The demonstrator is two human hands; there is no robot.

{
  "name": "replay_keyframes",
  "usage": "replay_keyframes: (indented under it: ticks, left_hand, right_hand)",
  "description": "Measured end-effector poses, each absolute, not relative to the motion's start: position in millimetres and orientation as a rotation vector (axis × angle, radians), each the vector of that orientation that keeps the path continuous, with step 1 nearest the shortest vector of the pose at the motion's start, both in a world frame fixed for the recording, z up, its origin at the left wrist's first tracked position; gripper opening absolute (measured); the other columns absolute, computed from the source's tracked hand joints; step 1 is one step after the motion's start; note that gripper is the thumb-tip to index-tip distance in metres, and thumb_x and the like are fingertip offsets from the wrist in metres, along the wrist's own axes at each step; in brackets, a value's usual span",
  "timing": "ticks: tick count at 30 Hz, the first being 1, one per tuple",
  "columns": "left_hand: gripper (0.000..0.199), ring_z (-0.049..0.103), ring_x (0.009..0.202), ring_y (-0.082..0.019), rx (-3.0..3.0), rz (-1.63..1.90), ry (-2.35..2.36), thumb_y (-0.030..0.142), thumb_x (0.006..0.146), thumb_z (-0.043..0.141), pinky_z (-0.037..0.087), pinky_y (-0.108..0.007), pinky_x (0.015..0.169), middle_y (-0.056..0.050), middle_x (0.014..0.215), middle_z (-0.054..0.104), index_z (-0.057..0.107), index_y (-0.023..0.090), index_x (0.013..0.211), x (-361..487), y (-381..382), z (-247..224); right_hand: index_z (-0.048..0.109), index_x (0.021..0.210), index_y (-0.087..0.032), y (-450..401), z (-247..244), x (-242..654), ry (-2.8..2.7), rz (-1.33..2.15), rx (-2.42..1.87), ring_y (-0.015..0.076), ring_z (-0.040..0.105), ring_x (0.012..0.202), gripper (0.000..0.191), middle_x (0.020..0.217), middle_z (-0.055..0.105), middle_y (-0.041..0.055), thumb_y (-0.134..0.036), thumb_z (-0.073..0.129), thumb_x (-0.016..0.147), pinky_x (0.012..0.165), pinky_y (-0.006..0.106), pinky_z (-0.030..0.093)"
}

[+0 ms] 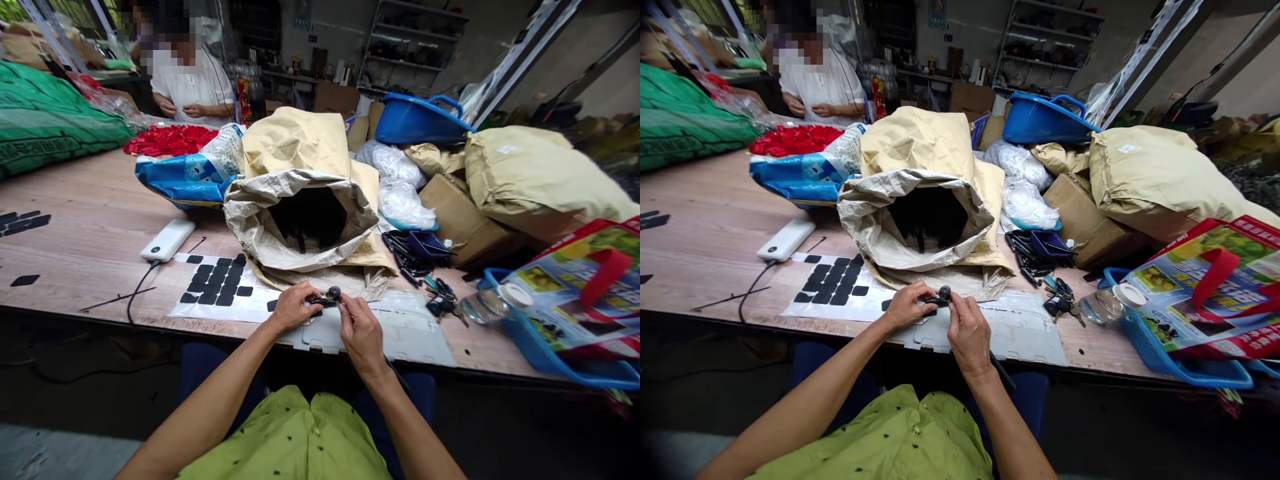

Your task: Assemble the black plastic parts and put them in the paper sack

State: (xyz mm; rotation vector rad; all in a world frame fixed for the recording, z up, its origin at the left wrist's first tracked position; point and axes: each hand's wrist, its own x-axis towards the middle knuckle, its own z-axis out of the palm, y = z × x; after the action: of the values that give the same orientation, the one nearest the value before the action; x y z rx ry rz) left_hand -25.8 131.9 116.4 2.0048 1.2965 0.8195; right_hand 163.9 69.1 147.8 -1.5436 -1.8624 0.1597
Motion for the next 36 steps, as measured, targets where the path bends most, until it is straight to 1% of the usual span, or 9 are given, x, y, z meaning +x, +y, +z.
replay_keyframes:
  ticks: [2, 7, 12, 17, 23, 27, 30, 32, 36]
  left_hand:
    - [0.012, 0.062, 0.083, -0.016, 2.014, 0.822, 1.301, 0.026, 0.081, 0.075, 0.045, -0.026, 0.078, 0.001, 0.087, 0.063, 0.075, 0.024, 0.093, -26, 132, 116]
    - [0.013, 0.062, 0.081, -0.016, 2.016, 0.818, 1.312, 0.026, 0.081, 0.074, 0.044, -0.027, 0.077, 0.001, 0.087, 0.063, 0.073, 0.023, 0.094, -26, 131, 116]
    - [0.014, 0.062, 0.084, -0.017, 2.064, 0.806, 1.309, 0.024, 0.079, 0.074, 0.044, -0.027, 0.077, 0.001, 0.088, 0.064, 0.071, 0.023, 0.093, -25, 130, 117]
    - [0.019, 0.062, 0.082, -0.017, 2.057, 0.81, 1.31, 0.018, 0.074, 0.073, 0.044, -0.028, 0.076, 0.001, 0.088, 0.064, 0.069, 0.022, 0.092, -26, 131, 116]
    - [0.026, 0.061, 0.082, -0.017, 2.057, 0.815, 1.301, 0.018, 0.07, 0.075, 0.045, -0.028, 0.075, 0.002, 0.088, 0.064, 0.067, 0.022, 0.094, -26, 130, 119]
    - [0.028, 0.061, 0.085, -0.018, 2.148, 0.796, 1.324, 0.026, 0.073, 0.079, 0.045, -0.029, 0.077, 0.001, 0.089, 0.062, 0.07, 0.022, 0.099, -24, 127, 118]
    - [0.024, 0.061, 0.086, -0.018, 2.175, 0.772, 1.338, 0.029, 0.078, 0.077, 0.044, -0.028, 0.077, 0.0, 0.089, 0.062, 0.071, 0.023, 0.1, -23, 129, 114]
    - [0.02, 0.06, 0.083, -0.017, 2.164, 0.748, 1.338, 0.03, 0.081, 0.075, 0.044, -0.028, 0.075, 0.0, 0.088, 0.061, 0.072, 0.023, 0.1, -23, 131, 114]
    - [0.017, 0.058, 0.08, -0.016, 2.088, 0.783, 1.261, 0.029, 0.085, 0.071, 0.043, -0.028, 0.074, -0.002, 0.091, 0.063, 0.072, 0.02, 0.099, -24, 120, 136]
  right_hand:
    - [0.067, 0.128, -0.022, 69, 149, 167, -1.84, 0.145, -1.542, 0.0179, 0.066, 0.096, 0.035, 0.101, 0.069, 0.0072, -0.03, 0.043, 0.104, 0.087, 0.027, 0.05]
    - [0.069, 0.125, -0.023, 68, 147, 170, -1.899, 0.159, -1.612, 0.0173, 0.066, 0.092, 0.034, 0.099, 0.069, 0.0061, -0.029, 0.043, 0.104, 0.082, 0.026, 0.049]
    - [0.069, 0.125, -0.026, 92, 145, 189, -1.794, 0.062, -1.704, 0.0179, 0.064, 0.097, 0.033, 0.102, 0.069, 0.0045, -0.029, 0.047, 0.102, 0.082, 0.027, 0.047]
    - [0.074, 0.112, -0.024, 126, 124, 215, -1.831, -0.055, -1.807, 0.0189, 0.057, 0.091, 0.027, 0.096, 0.066, 0.0053, -0.024, 0.052, 0.096, 0.081, 0.03, 0.043]
    - [0.071, 0.116, -0.022, 132, 103, 220, -1.891, -0.238, -1.821, 0.0202, 0.052, 0.09, 0.026, 0.097, 0.062, 0.006, -0.025, 0.053, 0.097, 0.081, 0.031, 0.038]
    - [0.069, 0.116, -0.022, 131, 104, 219, -1.911, -0.245, -1.829, 0.0208, 0.051, 0.092, 0.025, 0.098, 0.061, 0.0067, -0.025, 0.053, 0.097, 0.08, 0.031, 0.038]
    - [0.068, 0.116, -0.022, 131, 105, 219, -1.915, -0.238, -1.845, 0.021, 0.05, 0.092, 0.024, 0.099, 0.061, 0.0069, -0.025, 0.053, 0.097, 0.079, 0.031, 0.037]
    - [0.068, 0.115, -0.022, 131, 105, 218, -1.914, -0.242, -1.858, 0.0212, 0.051, 0.092, 0.024, 0.099, 0.061, 0.0067, -0.025, 0.054, 0.097, 0.079, 0.031, 0.037]
    - [0.068, 0.115, -0.023, 130, 105, 217, -1.912, -0.246, -1.87, 0.0214, 0.051, 0.093, 0.023, 0.1, 0.061, 0.0064, -0.025, 0.054, 0.098, 0.079, 0.031, 0.037]
